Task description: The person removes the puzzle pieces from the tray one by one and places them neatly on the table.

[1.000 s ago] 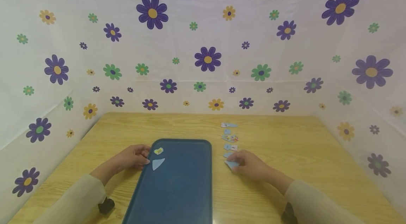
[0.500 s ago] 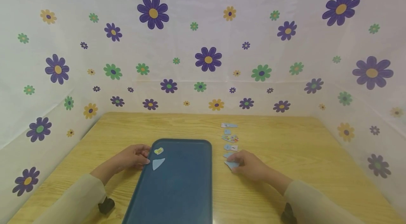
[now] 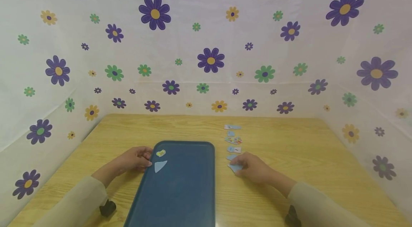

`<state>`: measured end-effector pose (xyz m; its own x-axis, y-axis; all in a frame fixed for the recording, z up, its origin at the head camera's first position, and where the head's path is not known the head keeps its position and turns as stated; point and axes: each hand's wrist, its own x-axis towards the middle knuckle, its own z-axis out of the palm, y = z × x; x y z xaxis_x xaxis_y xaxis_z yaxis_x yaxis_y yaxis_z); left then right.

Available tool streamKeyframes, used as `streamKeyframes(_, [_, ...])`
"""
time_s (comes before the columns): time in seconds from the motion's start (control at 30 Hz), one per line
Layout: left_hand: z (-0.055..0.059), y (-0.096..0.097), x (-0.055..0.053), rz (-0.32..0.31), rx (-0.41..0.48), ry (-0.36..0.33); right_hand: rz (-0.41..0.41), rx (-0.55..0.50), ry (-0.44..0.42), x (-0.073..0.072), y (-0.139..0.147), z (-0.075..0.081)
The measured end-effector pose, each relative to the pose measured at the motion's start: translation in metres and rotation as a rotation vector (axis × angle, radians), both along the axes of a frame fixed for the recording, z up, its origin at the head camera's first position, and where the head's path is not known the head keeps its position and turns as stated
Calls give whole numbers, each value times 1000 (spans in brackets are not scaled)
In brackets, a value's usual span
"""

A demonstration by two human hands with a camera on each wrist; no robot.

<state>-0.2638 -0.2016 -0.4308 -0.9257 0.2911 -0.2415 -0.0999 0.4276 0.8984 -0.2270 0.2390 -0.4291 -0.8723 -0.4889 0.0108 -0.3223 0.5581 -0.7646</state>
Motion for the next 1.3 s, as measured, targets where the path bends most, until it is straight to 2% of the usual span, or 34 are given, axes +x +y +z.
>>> streamKeyframes(0.57, [-1,-1,1,14,-1,-3,-24,25,12,2,-4,0])
streamKeyframes(0.83, [0,-2,2,6,-2,0,-26,25,-7,3,-3,5])
streamKeyframes(1.17, [-1,-2,1,9,0,-2,-24,5,-19,-5,-7,7])
streamKeyframes(1.3, [-2,-2,-1,-12,6,9,-15,-11,-14,-6,-10,6])
